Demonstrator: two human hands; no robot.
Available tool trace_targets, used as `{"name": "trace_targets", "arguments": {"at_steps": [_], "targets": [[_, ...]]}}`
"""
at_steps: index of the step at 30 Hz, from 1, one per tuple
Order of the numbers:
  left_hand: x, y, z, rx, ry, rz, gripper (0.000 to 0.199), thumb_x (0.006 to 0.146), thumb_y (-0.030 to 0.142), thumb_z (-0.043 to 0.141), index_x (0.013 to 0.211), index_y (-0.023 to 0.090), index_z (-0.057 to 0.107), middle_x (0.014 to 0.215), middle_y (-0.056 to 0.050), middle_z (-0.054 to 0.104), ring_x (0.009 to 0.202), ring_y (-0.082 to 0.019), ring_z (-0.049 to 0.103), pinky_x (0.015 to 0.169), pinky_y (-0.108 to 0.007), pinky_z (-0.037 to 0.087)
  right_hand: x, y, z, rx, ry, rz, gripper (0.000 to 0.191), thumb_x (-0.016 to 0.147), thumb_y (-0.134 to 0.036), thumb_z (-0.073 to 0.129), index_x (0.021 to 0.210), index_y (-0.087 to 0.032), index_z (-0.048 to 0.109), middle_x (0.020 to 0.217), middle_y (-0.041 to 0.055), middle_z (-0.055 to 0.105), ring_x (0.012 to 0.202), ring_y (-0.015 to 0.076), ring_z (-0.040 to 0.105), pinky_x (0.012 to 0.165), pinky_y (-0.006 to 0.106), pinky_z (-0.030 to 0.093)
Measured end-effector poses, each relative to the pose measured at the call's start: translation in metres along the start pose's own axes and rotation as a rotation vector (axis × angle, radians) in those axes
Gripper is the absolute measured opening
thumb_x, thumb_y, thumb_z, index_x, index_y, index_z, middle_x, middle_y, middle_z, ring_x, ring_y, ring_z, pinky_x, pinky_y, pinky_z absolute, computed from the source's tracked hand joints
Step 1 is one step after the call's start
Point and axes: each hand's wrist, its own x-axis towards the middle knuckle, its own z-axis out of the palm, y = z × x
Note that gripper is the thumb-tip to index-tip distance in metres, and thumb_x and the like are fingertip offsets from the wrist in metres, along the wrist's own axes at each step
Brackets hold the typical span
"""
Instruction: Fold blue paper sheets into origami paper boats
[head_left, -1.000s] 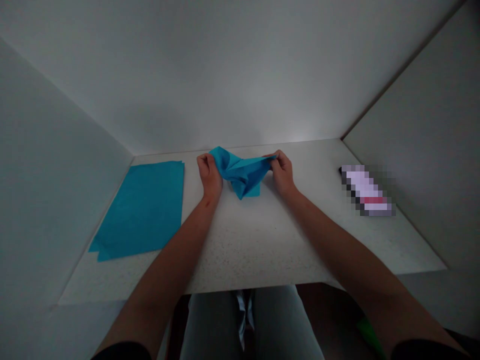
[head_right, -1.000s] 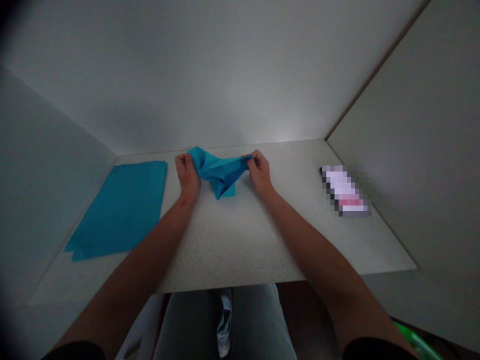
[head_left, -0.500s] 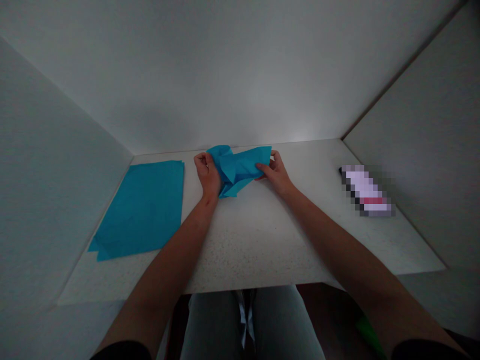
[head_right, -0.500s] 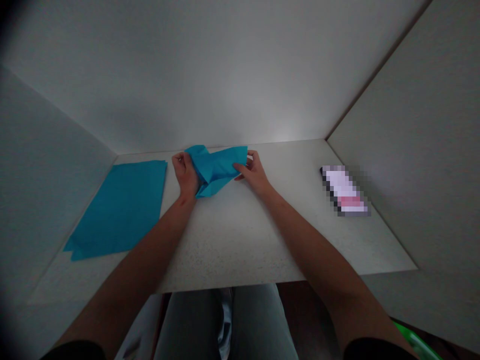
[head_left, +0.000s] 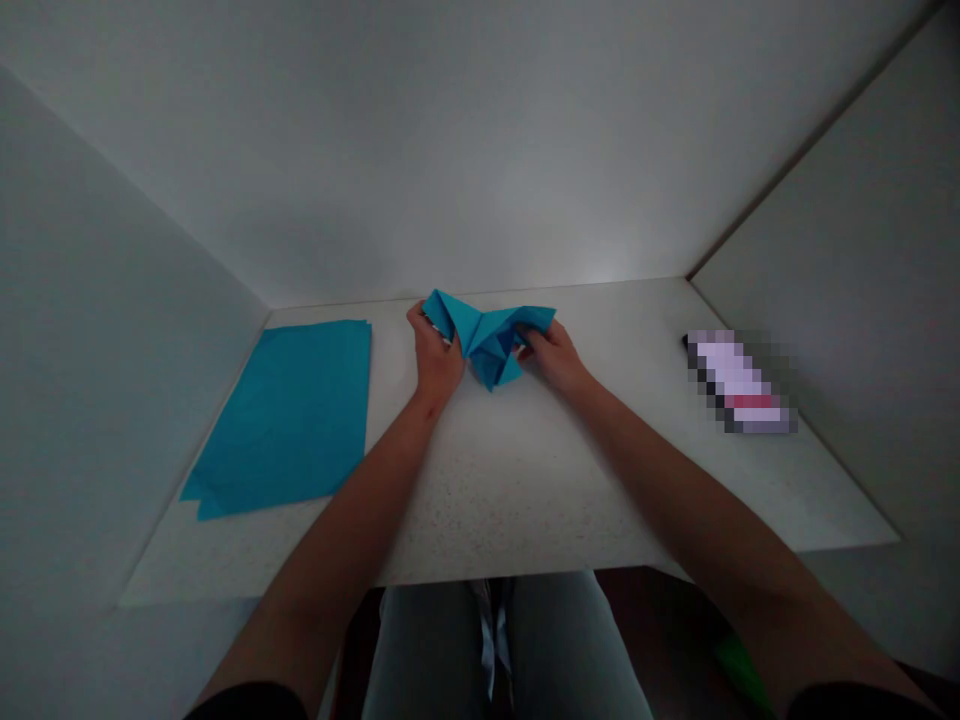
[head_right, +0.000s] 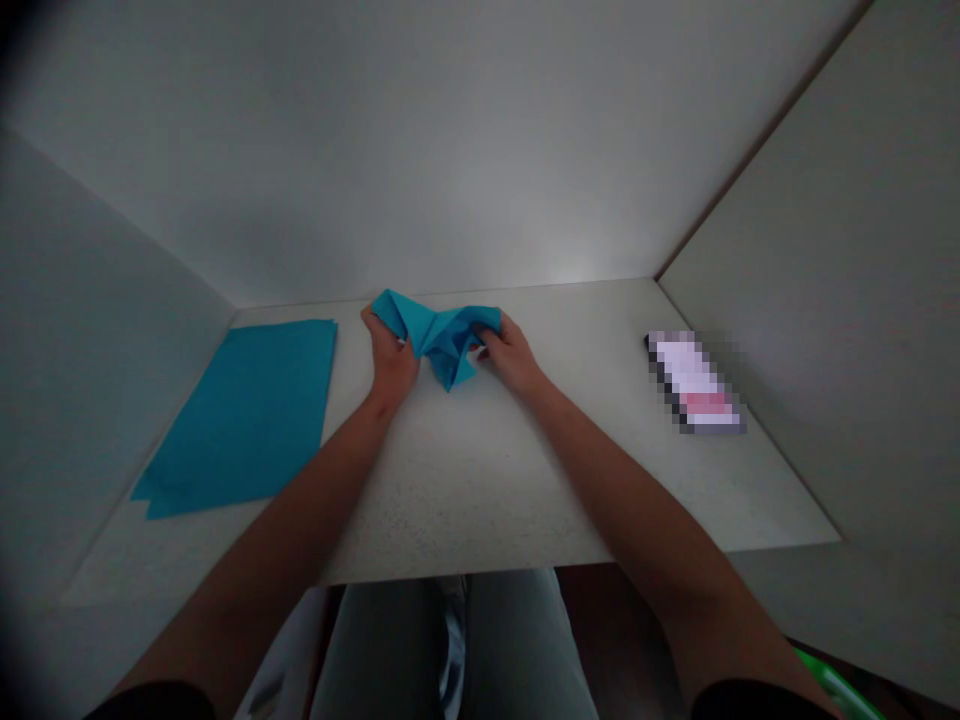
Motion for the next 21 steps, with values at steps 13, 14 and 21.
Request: {"name": "trace_targets", "arguments": {"at_steps": [13, 14, 21], "targets": [[0.001, -0.006, 0.0, 0.05, -0.16, -0.075, 0.031, 0.093, 0.052, 0.075, 0.095, 0.022, 0.069, 0.083, -0.004, 0.069, 0.075, -0.02, 0.064, 0.066, -0.031, 0.052, 0.006, 0.0, -0.004, 0.141, 0.158, -0.073, 0.037, 0.078, -0.053, 0.081, 0.103, -0.03, 0.066, 0.097, -0.0002, 0.07, 0.087, 0.0183, 0.067, 0.075, 0.032, 0.057], [0.002, -0.007, 0.001, 0.01, -0.165, -0.106, 0.033, 0.093, 0.055, 0.074, 0.095, 0.023, 0.069, 0.081, -0.004, 0.069, 0.073, -0.021, 0.064, 0.065, -0.031, 0.052, 0.007, 0.002, -0.005, 0.145, 0.165, -0.074, 0.038, 0.078, -0.053, 0.081, 0.105, -0.03, 0.066, 0.096, -0.0002, 0.07, 0.086, 0.0185, 0.067, 0.076, 0.032, 0.057], [0.008, -0.007, 0.003, -0.093, -0.089, -0.099, 0.044, 0.096, 0.067, 0.069, 0.099, 0.023, 0.065, 0.089, -0.004, 0.069, 0.083, -0.02, 0.065, 0.076, -0.032, 0.053, 0.01, 0.009, -0.013, 0.231, 0.195, 0.037, 0.051, 0.083, -0.069, 0.079, 0.113, -0.03, 0.068, 0.109, 0.004, 0.079, 0.106, 0.027, 0.075, 0.093, 0.046, 0.064]]}}
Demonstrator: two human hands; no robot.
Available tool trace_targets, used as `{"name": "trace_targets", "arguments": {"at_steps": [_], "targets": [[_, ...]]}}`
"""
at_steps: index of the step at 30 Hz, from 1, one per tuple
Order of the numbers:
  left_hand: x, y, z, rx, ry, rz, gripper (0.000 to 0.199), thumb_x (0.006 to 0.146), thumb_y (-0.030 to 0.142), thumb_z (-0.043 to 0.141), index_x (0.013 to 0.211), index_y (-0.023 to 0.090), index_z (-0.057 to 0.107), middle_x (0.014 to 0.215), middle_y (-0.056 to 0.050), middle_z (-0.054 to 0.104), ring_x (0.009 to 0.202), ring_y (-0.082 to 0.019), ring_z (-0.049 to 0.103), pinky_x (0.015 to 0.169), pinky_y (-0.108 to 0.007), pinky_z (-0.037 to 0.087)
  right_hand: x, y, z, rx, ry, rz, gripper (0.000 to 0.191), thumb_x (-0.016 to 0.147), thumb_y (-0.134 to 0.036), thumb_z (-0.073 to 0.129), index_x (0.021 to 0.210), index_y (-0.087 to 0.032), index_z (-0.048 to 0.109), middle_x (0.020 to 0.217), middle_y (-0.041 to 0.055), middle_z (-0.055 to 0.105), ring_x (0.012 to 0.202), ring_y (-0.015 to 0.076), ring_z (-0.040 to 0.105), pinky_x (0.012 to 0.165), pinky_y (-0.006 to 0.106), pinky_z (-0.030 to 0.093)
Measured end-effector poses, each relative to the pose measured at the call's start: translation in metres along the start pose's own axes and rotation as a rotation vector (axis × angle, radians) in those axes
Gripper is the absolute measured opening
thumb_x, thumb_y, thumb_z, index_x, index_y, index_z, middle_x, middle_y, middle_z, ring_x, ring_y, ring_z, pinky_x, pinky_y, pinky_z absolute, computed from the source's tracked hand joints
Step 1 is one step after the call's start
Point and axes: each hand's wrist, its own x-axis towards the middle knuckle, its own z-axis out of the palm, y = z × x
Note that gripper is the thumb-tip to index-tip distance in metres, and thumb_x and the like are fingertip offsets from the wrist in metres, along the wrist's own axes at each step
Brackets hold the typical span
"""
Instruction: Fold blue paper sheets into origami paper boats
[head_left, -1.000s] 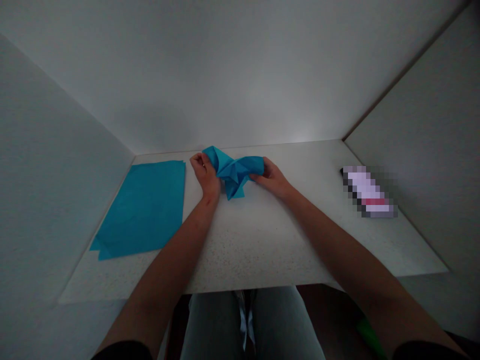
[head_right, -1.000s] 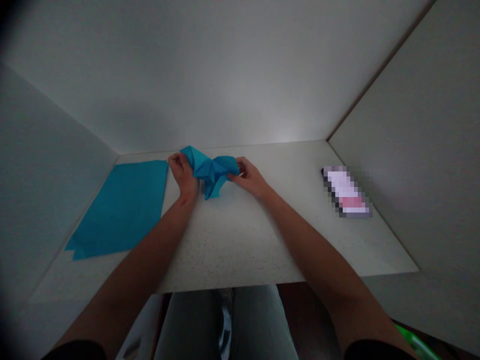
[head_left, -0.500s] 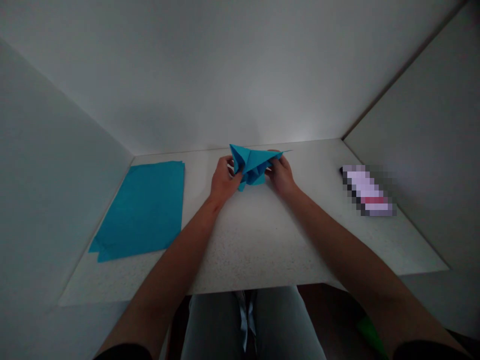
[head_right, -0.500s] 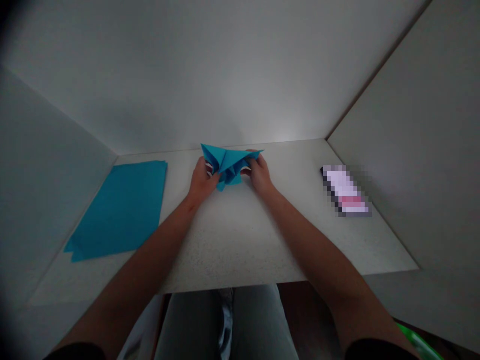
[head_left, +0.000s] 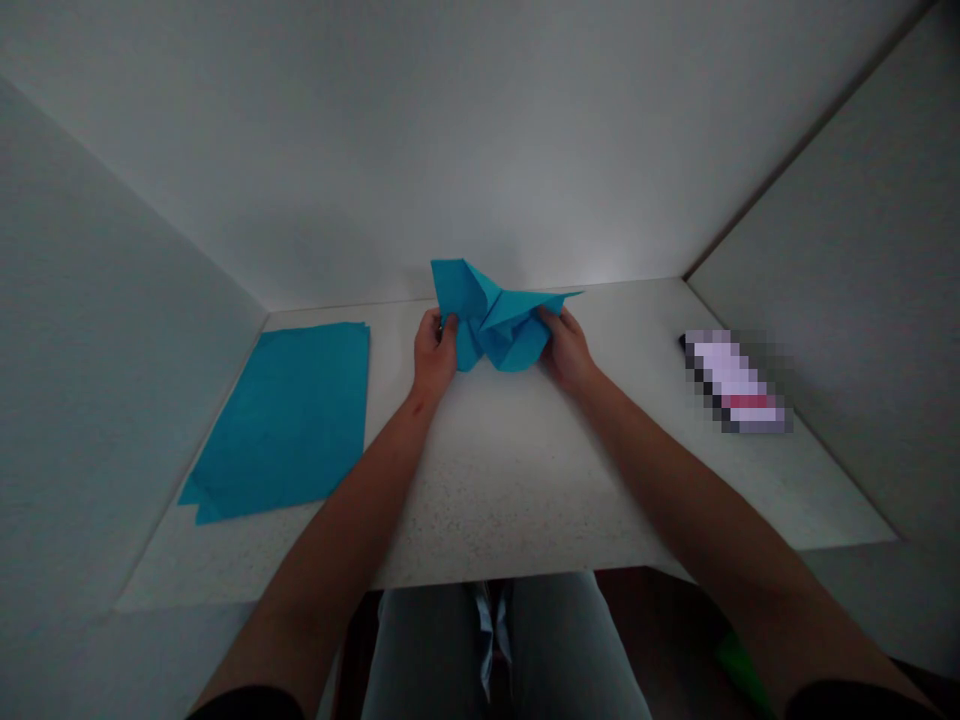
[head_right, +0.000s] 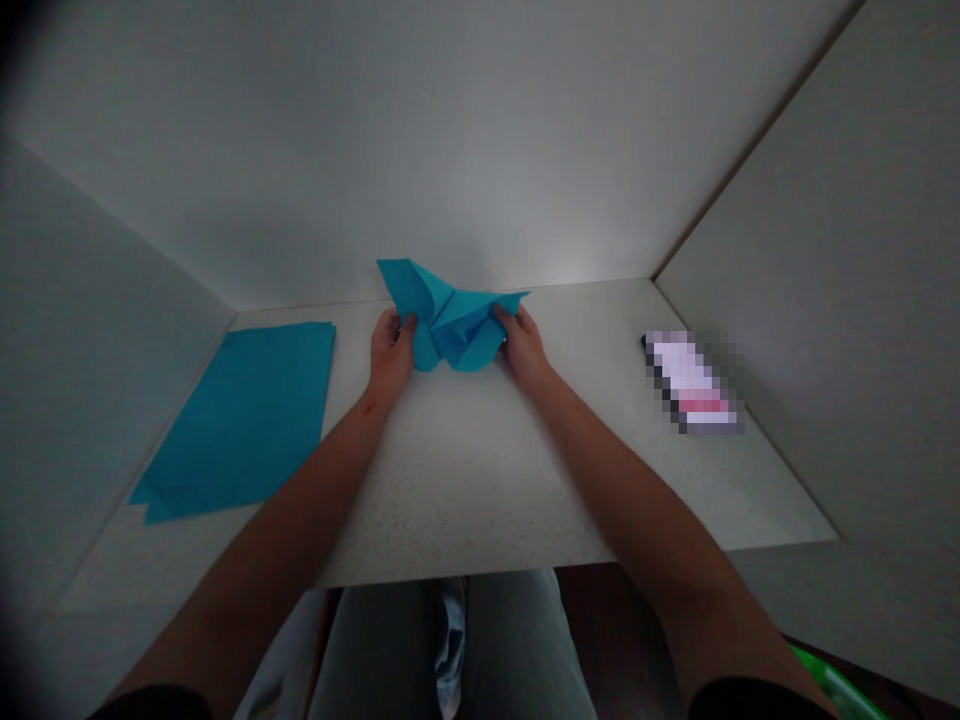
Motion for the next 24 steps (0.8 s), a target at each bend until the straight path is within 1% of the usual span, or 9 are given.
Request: {"name": "trace_targets", "arguments": {"at_steps": [3, 7, 9, 13, 15, 17, 19, 21, 24], "targets": [[0.003, -0.003, -0.002, -0.023, 0.006, -0.009, 0.047, 0.096, 0.069, 0.067, 0.099, 0.023, 0.062, 0.093, -0.005, 0.069, 0.087, -0.019, 0.066, 0.08, -0.032, 0.053, -0.005, -0.007, 0.003, 0.075, -0.06, 0.078, 0.056, 0.082, -0.068, 0.083, 0.12, -0.028, 0.07, 0.122, 0.008, 0.081, 0.115, 0.0315, 0.076, 0.101, 0.052, 0.065], [0.005, -0.008, -0.005, -0.063, -0.056, -0.014, 0.047, 0.096, 0.07, 0.067, 0.102, 0.024, 0.062, 0.086, -0.003, 0.066, 0.079, -0.018, 0.063, 0.072, -0.03, 0.05, -0.01, -0.015, 0.007, 0.135, -0.134, 0.155, 0.057, 0.083, -0.064, 0.086, 0.124, -0.028, 0.072, 0.127, 0.009, 0.081, 0.119, 0.0334, 0.077, 0.105, 0.056, 0.065], [0.006, -0.008, -0.006, -0.065, -0.042, 0.01, 0.047, 0.097, 0.071, 0.066, 0.101, 0.024, 0.062, 0.084, -0.002, 0.065, 0.077, -0.018, 0.061, 0.071, -0.03, 0.049, -0.01, -0.016, 0.007, 0.151, -0.155, 0.163, 0.057, 0.083, -0.063, 0.086, 0.125, -0.028, 0.072, 0.128, 0.0091, 0.081, 0.121, 0.0333, 0.076, 0.107, 0.056, 0.064], [0.005, -0.004, -0.007, -0.037, 0.012, 0.031, 0.045, 0.098, 0.069, 0.065, 0.101, 0.024, 0.063, 0.09, -0.004, 0.068, 0.082, -0.018, 0.063, 0.075, -0.03, 0.052, -0.01, -0.017, 0.005, 0.158, -0.199, 0.172, 0.057, 0.083, -0.065, 0.085, 0.124, -0.028, 0.072, 0.129, 0.0087, 0.081, 0.123, 0.0321, 0.076, 0.11, 0.056, 0.062], [0.004, -0.001, -0.006, -0.027, -0.042, 0.007, 0.045, 0.097, 0.068, 0.067, 0.102, 0.023, 0.064, 0.088, -0.004, 0.068, 0.08, -0.018, 0.063, 0.072, -0.029, 0.051, -0.013, -0.019, 0.005, 0.163, -0.262, 0.214, 0.057, 0.082, -0.066, 0.086, 0.123, -0.028, 0.073, 0.126, 0.0079, 0.082, 0.12, 0.0316, 0.077, 0.107, 0.055, 0.064], [0.001, 0.001, -0.004, -0.005, -0.139, -0.02, 0.045, 0.097, 0.067, 0.069, 0.102, 0.023, 0.066, 0.087, -0.004, 0.068, 0.076, -0.017, 0.063, 0.069, -0.029, 0.051, -0.017, -0.02, 0.006, 0.161, -0.341, 0.265, 0.056, 0.08, -0.065, 0.088, 0.12, -0.028, 0.074, 0.121, 0.0076, 0.083, 0.115, 0.0318, 0.079, 0.103, 0.054, 0.066], [-0.003, 0.004, -0.003, 0.03, -0.23, -0.021, 0.043, 0.098, 0.065, 0.067, 0.104, 0.023, 0.068, 0.091, -0.005, 0.072, 0.077, -0.018, 0.065, 0.07, -0.031, 0.052, -0.02, -0.022, 0.008, 0.155, -0.396, 0.303, 0.054, 0.079, -0.064, 0.089, 0.116, -0.027, 0.076, 0.115, 0.0075, 0.084, 0.11, 0.032, 0.08, 0.101, 0.054, 0.066], [-0.005, 0.006, -0.003, 0.067, -0.264, -0.002, 0.041, 0.1, 0.063, 0.065, 0.106, 0.022, 0.069, 0.097, -0.006, 0.075, 0.082, -0.02, 0.067, 0.074, -0.033, 0.053, -0.021, -0.023, 0.009, 0.168, -0.391, 0.314, 0.053, 0.078, -0.062, 0.091, 0.114, -0.026, 0.077, 0.111, 0.0064, 0.084, 0.106, 0.0312, 0.081, 0.1, 0.052, 0.067], [-0.003, 0.008, -0.005, 0.12, -0.207, 0.04, 0.039, 0.103, 0.06, 0.061, 0.107, 0.022, 0.069, 0.102, -0.008, 0.076, 0.092, -0.022, 0.068, 0.083, -0.036, 0.053, -0.018, -0.024, 0.009, 0.228, -0.264, 0.278, 0.055, 0.073, -0.058, 0.096, 0.116, -0.028, 0.077, 0.108, 0.0021, 0.085, 0.1, 0.0281, 0.081, 0.101, 0.048, 0.067]]}}
